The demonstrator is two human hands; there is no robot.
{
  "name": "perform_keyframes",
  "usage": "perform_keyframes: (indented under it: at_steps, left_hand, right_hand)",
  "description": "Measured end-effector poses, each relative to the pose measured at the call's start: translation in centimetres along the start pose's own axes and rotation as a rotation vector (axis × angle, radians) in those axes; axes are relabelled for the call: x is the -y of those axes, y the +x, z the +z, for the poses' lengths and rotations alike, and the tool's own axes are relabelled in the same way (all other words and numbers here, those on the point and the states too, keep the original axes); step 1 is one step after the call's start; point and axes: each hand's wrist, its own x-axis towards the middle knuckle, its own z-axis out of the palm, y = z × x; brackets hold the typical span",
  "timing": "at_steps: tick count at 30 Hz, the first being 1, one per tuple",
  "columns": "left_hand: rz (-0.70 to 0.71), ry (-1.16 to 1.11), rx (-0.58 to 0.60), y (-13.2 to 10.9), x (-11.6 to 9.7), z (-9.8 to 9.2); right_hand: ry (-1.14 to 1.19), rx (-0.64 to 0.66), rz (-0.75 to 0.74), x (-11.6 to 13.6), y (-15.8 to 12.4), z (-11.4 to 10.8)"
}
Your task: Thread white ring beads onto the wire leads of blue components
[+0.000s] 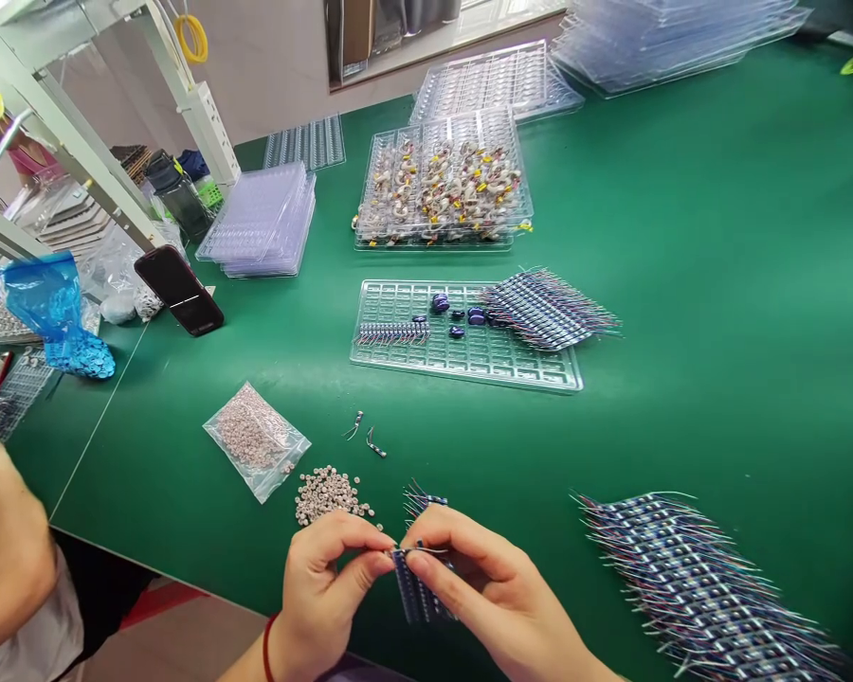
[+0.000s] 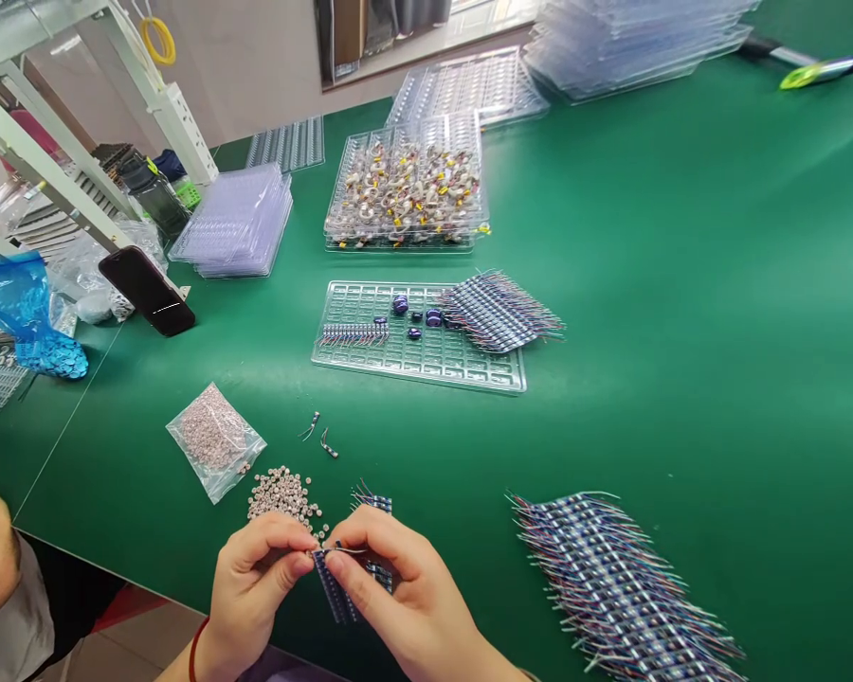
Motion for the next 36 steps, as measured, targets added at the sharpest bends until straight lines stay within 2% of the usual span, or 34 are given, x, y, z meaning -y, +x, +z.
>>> perform_keyframes:
  at_steps: [5,10,24,36]
  left_hand:
    - [-0.094,-0.08,-0.031,-0.43,0.52,0.29]
    - [-0.123,-0.128,-0.059,-0.43,0.53,0.53]
    - [-0.199,-0.214,-0.055,-0.13,0.42,0.42]
    - [-0.232,-0.218,-0.041,0.09,0.4,0.29]
  right_hand:
    - [-0.025,0.021,-0.065,-0.22,-0.24,0.04]
    - [-0.001,0.023,-0.075,-0.37,-0.32,0.31]
    - [0.144,0.047,0.233,0.03,0.02,0.32]
    - [0.126,0.04,0.27,0.23,0.33,0.44]
